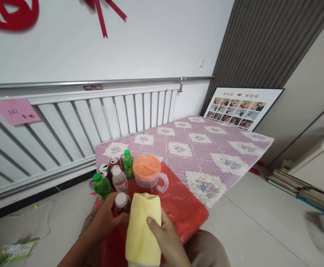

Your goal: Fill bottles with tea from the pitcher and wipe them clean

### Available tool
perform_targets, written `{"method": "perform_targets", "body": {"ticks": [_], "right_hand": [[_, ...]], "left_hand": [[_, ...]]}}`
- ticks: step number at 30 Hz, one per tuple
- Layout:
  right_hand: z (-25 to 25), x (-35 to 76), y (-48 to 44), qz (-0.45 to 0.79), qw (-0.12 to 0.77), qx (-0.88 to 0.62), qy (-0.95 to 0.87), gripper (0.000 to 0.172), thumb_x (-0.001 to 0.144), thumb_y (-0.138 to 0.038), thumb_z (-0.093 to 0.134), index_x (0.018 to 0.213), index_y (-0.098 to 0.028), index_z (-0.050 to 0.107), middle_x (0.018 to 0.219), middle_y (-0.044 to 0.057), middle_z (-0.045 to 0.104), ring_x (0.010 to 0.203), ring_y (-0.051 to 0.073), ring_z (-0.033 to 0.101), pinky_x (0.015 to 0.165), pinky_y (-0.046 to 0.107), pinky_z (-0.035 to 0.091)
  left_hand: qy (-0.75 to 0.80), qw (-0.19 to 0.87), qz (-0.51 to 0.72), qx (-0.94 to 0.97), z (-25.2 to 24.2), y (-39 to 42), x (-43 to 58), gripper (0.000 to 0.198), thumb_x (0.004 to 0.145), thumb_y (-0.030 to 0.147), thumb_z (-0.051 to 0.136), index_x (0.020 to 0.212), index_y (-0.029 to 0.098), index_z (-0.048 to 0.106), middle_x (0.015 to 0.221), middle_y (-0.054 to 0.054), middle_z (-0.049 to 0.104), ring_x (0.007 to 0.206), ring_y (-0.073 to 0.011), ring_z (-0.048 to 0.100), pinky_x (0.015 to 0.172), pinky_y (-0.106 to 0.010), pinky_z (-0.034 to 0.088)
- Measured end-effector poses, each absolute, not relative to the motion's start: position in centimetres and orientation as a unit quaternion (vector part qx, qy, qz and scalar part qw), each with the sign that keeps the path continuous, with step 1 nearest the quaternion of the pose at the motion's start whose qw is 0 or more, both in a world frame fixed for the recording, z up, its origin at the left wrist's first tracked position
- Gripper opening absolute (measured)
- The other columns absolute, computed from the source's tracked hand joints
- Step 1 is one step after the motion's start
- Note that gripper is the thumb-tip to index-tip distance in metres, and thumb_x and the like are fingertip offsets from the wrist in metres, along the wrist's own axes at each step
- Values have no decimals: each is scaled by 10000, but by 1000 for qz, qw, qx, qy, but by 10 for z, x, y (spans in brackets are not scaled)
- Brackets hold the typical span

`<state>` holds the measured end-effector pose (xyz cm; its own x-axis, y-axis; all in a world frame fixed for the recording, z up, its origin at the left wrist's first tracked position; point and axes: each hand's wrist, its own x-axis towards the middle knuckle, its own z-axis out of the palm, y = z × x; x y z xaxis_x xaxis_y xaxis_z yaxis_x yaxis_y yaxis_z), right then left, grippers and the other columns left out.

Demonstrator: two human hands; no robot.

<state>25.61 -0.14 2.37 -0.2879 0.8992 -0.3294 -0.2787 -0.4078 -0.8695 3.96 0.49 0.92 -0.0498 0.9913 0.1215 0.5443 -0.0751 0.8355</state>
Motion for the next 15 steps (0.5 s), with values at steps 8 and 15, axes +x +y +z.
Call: {"method": "perform_targets", "body": {"ticks": [8, 15], "right_hand": [[17, 230, 16, 714, 416, -418, -378, 458, 751, -437, 680, 1116, -177, 586, 950, 100, 744, 759, 269, 711, 730, 433, 550], [-17, 240, 32, 480, 351, -501, -629, 386, 776, -280, 523, 1126, -165, 637, 1130, 99, 701, 1107, 268, 621, 1000, 422, 440]], "left_hand": [[548, 409, 322, 655, 29, 3, 25, 594, 634, 64, 600, 1200, 194, 478, 1141, -53, 622, 1038, -221, 587, 909, -340, 487], [536, 421, 305, 665, 30, 5, 21, 626, 622, 43, 578, 1222, 194, 479, 1267, -64, 588, 1175, -246, 536, 1043, -379, 416]]}}
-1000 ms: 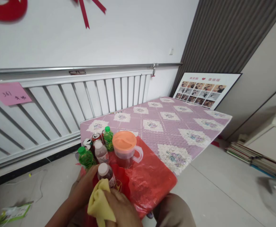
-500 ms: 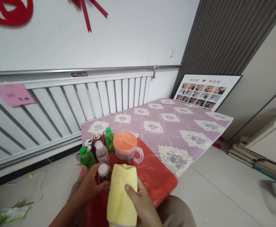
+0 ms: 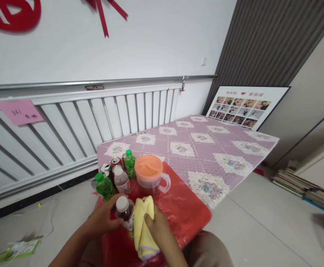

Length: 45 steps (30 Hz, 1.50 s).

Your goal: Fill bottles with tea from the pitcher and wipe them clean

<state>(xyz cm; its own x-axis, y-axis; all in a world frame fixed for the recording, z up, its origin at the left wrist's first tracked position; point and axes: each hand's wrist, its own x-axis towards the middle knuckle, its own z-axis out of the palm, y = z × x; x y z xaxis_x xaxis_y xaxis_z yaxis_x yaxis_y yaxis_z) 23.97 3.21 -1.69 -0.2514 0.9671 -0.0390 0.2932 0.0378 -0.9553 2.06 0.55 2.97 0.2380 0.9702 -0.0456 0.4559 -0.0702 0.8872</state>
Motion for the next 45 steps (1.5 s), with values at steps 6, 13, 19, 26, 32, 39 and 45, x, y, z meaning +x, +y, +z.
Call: {"method": "perform_targets", "body": {"ticks": [6, 13, 19, 26, 32, 39, 45], "right_hand": [[10, 240, 32, 548, 364, -469, -589, 432, 796, -322, 567, 1197, -163, 591, 1132, 117, 700, 987, 274, 664, 887, 430, 503], [15, 231, 34, 672, 397, -443, -441, 434, 789, -428, 622, 1142, -181, 565, 946, 70, 737, 787, 247, 701, 728, 395, 549], [-23, 231, 21, 632, 368, -482, -482, 397, 786, -347, 584, 1129, -147, 571, 979, 93, 732, 881, 261, 694, 777, 393, 540], [4, 233, 8, 666, 410, -467, -413, 497, 761, -433, 648, 1174, -176, 548, 1053, 112, 727, 856, 270, 705, 761, 393, 552], [-1, 228, 5, 664, 423, -472, -397, 519, 735, -477, 666, 1160, -189, 589, 1019, 91, 738, 848, 273, 702, 748, 382, 554], [-49, 228, -4, 604, 418, -504, -454, 537, 716, -426, 664, 1172, -154, 583, 1153, 129, 697, 1038, 310, 659, 844, 397, 529], [-22, 225, -12, 651, 456, -473, -380, 546, 705, -429, 690, 1167, -178, 544, 1095, 113, 723, 989, 313, 686, 771, 388, 557]], "left_hand": [[518, 440, 308, 665, 28, 8, 19, 660, 620, 43, 586, 1252, 199, 470, 1272, -65, 590, 1191, -251, 532, 1037, -378, 432], [519, 441, 319, 659, 26, 7, 18, 676, 619, 28, 580, 1263, 193, 463, 1294, -72, 580, 1176, -250, 542, 1032, -376, 429], [555, 382, 349, 651, 18, 0, 29, 611, 644, 45, 561, 1231, 181, 460, 1239, -76, 579, 1152, -237, 541, 1027, -366, 426], [596, 271, 400, 641, -4, -9, 48, 599, 654, 93, 589, 1231, 185, 457, 1210, -82, 538, 1160, -243, 506, 1033, -403, 415], [613, 230, 408, 636, -6, -10, 52, 487, 671, 142, 598, 1152, 165, 527, 1126, -79, 552, 1075, -243, 537, 985, -403, 437], [636, 189, 418, 621, -8, -11, 54, 481, 660, 224, 657, 1123, 157, 544, 1081, -96, 578, 1044, -276, 551, 962, -420, 443], [635, 220, 418, 611, -6, -9, 52, 570, 645, 270, 704, 1169, 148, 515, 1167, -132, 574, 1117, -307, 530, 1017, -457, 401]]}}
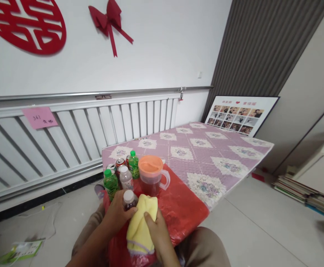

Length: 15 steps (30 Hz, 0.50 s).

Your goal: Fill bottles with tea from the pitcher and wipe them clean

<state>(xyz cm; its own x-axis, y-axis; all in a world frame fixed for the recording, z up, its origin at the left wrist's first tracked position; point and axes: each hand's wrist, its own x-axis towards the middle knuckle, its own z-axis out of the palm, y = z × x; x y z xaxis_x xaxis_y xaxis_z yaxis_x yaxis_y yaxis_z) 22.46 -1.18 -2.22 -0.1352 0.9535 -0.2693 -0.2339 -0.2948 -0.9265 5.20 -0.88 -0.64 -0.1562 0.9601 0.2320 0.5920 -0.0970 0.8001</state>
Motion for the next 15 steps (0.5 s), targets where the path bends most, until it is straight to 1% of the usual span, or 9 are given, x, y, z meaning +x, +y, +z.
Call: {"method": "perform_targets", "body": {"ticks": [2, 5, 6, 8, 9, 11, 15], "right_hand": [[-13, 223, -14, 657, 472, -466, -358, 543, 684, -433, 717, 1136, -184, 549, 1046, 105, 739, 947, 311, 699, 748, 384, 560], [-12, 220, -19, 672, 486, -455, -324, 553, 656, -440, 752, 1098, -178, 549, 950, 99, 758, 839, 306, 720, 724, 395, 563], [-14, 220, -20, 676, 490, -451, -315, 549, 652, -443, 759, 1087, -179, 551, 932, 96, 760, 815, 303, 722, 720, 399, 564], [-21, 219, -22, 683, 494, -446, -302, 537, 657, -450, 761, 1077, -184, 557, 922, 92, 761, 787, 295, 724, 718, 403, 564], [-24, 218, -23, 684, 494, -446, -299, 530, 661, -451, 761, 1072, -184, 562, 919, 92, 762, 779, 292, 724, 716, 403, 563], [-27, 218, -24, 680, 497, -451, -297, 521, 658, -444, 769, 1061, -179, 572, 906, 93, 762, 771, 287, 724, 710, 397, 562], [-23, 214, -24, 677, 506, -451, -287, 534, 637, -442, 786, 1053, -179, 578, 891, 91, 764, 775, 291, 724, 717, 402, 562]], "left_hand": [[604, 265, 431, 616, -4, -6, 47, 601, 662, 233, 677, 1225, 152, 480, 1260, -140, 551, 1185, -298, 510, 1059, -447, 374], [549, 364, 438, 611, 2, -3, 36, 718, 688, 155, 601, 1364, 162, 359, 1422, -137, 461, 1295, -269, 453, 1110, -420, 334], [534, 393, 432, 611, 4, -2, 33, 721, 693, 137, 576, 1377, 165, 352, 1422, -127, 472, 1288, -262, 465, 1103, -414, 346], [514, 426, 416, 618, 8, -2, 29, 645, 699, 115, 545, 1332, 174, 434, 1323, -93, 574, 1210, -254, 532, 1062, -404, 393], [509, 428, 411, 623, 9, -3, 28, 595, 700, 112, 541, 1289, 180, 487, 1258, -74, 617, 1168, -252, 557, 1041, -398, 410], [510, 412, 414, 631, 11, -6, 28, 519, 695, 110, 549, 1208, 183, 556, 1182, -53, 650, 1129, -253, 570, 1025, -392, 418], [521, 368, 436, 634, 6, -11, 31, 501, 693, 113, 562, 1189, 180, 553, 1216, -71, 613, 1157, -256, 539, 1044, -396, 394]]}}
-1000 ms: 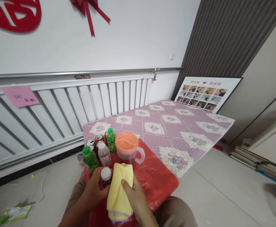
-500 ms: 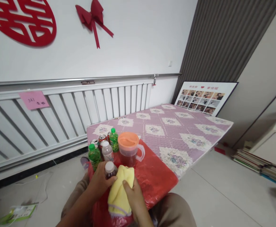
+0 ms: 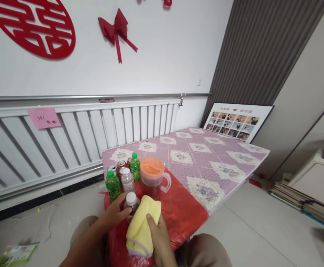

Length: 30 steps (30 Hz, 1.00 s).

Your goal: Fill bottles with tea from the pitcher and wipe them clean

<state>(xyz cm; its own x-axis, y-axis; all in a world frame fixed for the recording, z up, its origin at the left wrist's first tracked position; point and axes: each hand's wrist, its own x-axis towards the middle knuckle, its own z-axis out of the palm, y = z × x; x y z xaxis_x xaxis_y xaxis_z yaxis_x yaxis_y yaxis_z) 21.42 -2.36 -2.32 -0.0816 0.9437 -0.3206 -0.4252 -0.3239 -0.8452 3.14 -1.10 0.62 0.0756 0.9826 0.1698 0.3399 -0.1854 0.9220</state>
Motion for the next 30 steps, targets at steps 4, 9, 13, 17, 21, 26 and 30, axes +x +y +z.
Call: {"method": "perform_targets", "body": {"ticks": [4, 9, 13, 17, 21, 26, 30], "right_hand": [[-22, 210, -20, 681, 506, -449, -281, 550, 646, -464, 771, 1074, -183, 569, 957, 104, 758, 853, 304, 719, 773, 418, 560], [-44, 210, -13, 660, 461, -486, -341, 533, 681, -467, 723, 1096, -161, 588, 1069, 133, 729, 953, 322, 695, 784, 405, 558], [-60, 212, -10, 652, 448, -480, -378, 548, 700, -470, 706, 1135, -160, 583, 1132, 139, 706, 1020, 320, 671, 828, 409, 546], [-63, 213, -11, 662, 441, -478, -372, 591, 691, -532, 712, 1142, -173, 580, 1082, 130, 725, 969, 321, 690, 811, 422, 555], [-57, 210, -11, 664, 445, -469, -375, 651, 647, -538, 760, 1152, -178, 560, 1067, 128, 729, 958, 320, 696, 818, 425, 555], [-32, 208, -10, 699, 451, -456, -316, 626, 627, -514, 783, 1115, -184, 571, 960, 115, 756, 820, 322, 726, 743, 443, 572], [-10, 210, -5, 698, 465, -448, -311, 665, 625, -541, 772, 1152, -176, 592, 921, 120, 762, 811, 330, 726, 719, 453, 571]], "left_hand": [[536, 338, 458, 624, -7, -14, 33, 500, 699, 148, 592, 1193, 187, 530, 1212, -86, 587, 1141, -259, 531, 1027, -407, 397], [577, 288, 474, 599, -15, -14, 36, 441, 675, 186, 629, 1108, 183, 549, 1106, -72, 604, 1040, -260, 557, 941, -402, 439], [609, 274, 472, 576, -14, -12, 37, 434, 654, 198, 649, 1073, 184, 538, 1070, -67, 607, 1003, -260, 564, 914, -401, 451], [575, 331, 474, 579, -15, -9, 33, 525, 673, 194, 647, 1178, 192, 502, 1208, -86, 589, 1121, -265, 549, 1005, -398, 412], [544, 389, 471, 575, -20, -7, 28, 613, 689, 199, 645, 1276, 192, 466, 1283, -92, 581, 1188, -271, 534, 1049, -407, 389], [559, 352, 494, 565, -24, -10, 35, 577, 700, 230, 663, 1251, 179, 500, 1260, -101, 590, 1172, -282, 539, 1032, -424, 415], [564, 335, 503, 563, -23, -12, 40, 536, 739, 304, 656, 1236, 165, 514, 1250, -110, 602, 1171, -295, 543, 1008, -430, 442]]}}
